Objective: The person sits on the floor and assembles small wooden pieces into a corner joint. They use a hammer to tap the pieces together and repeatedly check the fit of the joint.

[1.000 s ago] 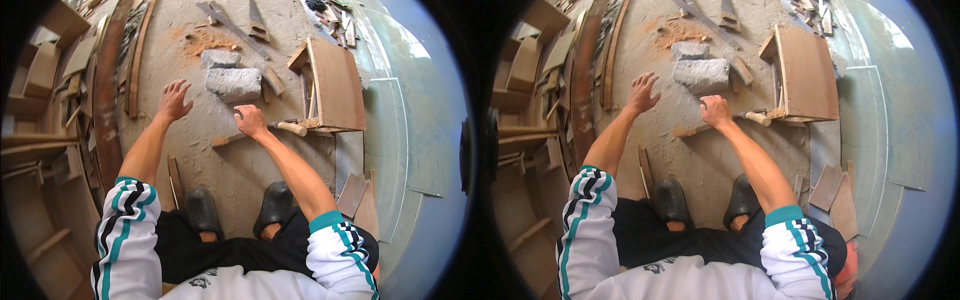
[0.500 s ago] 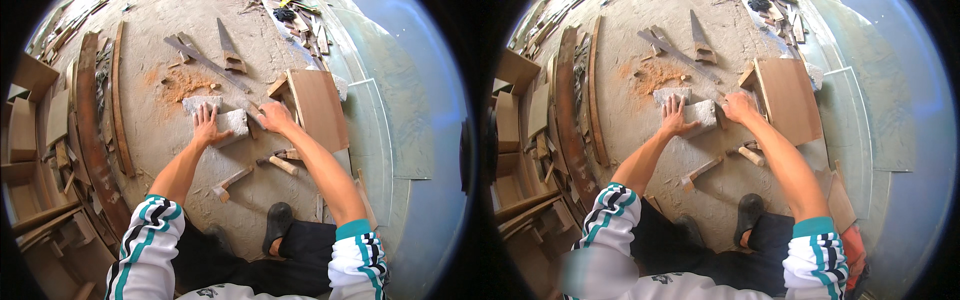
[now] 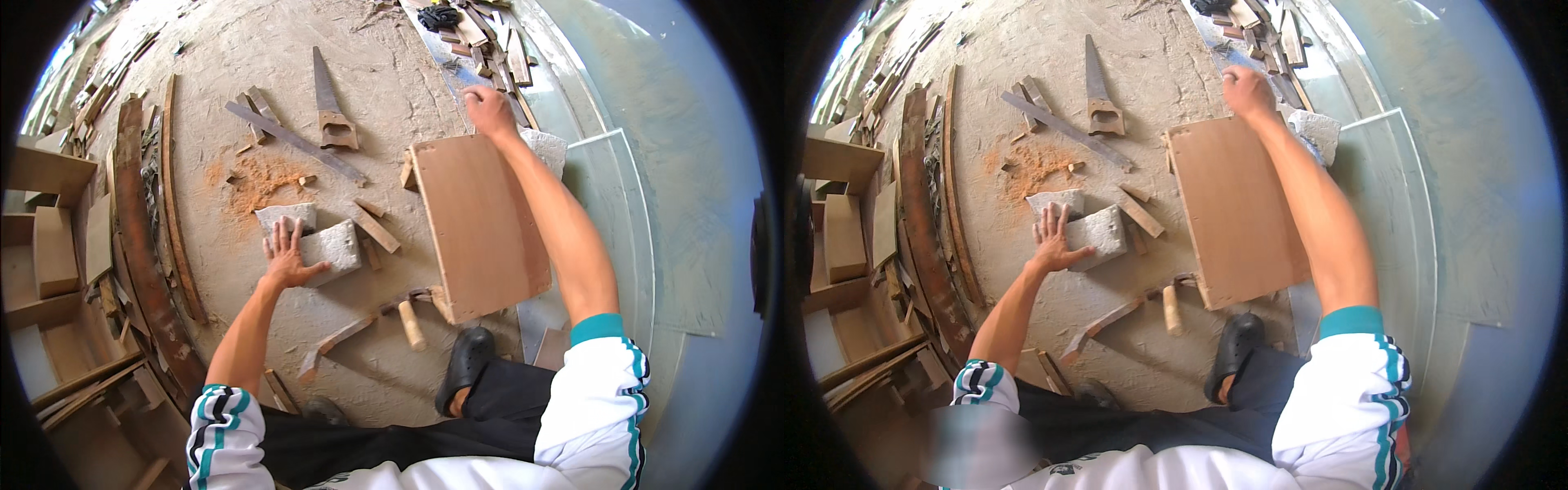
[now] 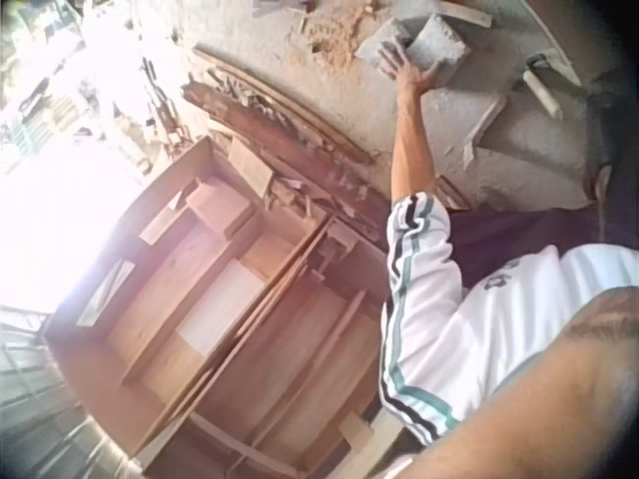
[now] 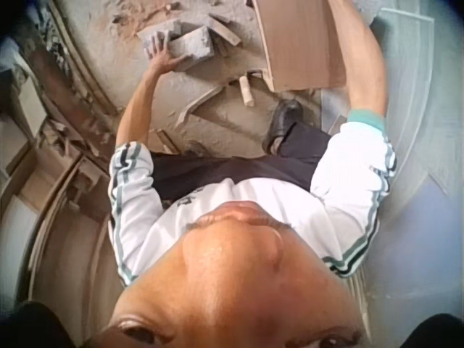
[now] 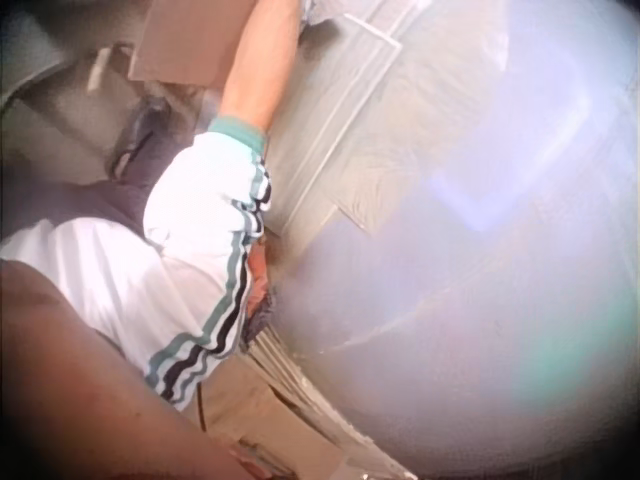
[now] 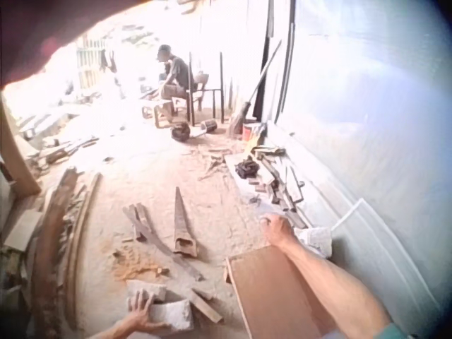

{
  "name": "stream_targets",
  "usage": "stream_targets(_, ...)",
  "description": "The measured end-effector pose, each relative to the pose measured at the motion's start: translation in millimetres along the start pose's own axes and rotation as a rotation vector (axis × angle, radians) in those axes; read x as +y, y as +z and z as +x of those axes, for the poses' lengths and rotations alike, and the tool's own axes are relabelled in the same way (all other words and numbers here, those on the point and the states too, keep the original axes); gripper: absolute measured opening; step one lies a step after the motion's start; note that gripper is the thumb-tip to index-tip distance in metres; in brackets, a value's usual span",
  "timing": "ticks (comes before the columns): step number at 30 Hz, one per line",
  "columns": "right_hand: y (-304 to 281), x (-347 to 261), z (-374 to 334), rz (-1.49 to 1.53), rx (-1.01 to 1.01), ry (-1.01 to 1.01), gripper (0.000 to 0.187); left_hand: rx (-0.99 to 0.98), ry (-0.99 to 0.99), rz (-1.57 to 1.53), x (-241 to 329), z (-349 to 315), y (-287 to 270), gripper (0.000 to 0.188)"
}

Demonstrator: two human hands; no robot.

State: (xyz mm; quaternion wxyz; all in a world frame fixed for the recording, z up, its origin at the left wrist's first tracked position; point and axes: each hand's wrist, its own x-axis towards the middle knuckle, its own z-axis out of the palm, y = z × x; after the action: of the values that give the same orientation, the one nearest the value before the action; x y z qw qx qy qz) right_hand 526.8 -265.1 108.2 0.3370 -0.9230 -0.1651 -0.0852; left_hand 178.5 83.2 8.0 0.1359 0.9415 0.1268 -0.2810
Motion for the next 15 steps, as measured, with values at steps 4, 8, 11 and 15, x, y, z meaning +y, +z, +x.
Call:
stream_targets(4,-5,109,36,-0.216,-0.265,0.221,0.029,-0.074,-0.193,0.062,55,29,-44,0.104)
stream_targets(8,10,141,48,-0.021,-0.573,0.241,0.033,0.545,-0.037,-0.513,185,85,-91,0.064)
stream_targets(11,21,127,49,0.107,-0.774,0.257,0.034,0.721,0.105,-0.520,293,101,-122,0.061)
stream_targets(15,24,114,54,0.125,-0.880,0.245,0.035,0.617,0.077,-0.131,332,104,-130,0.054)
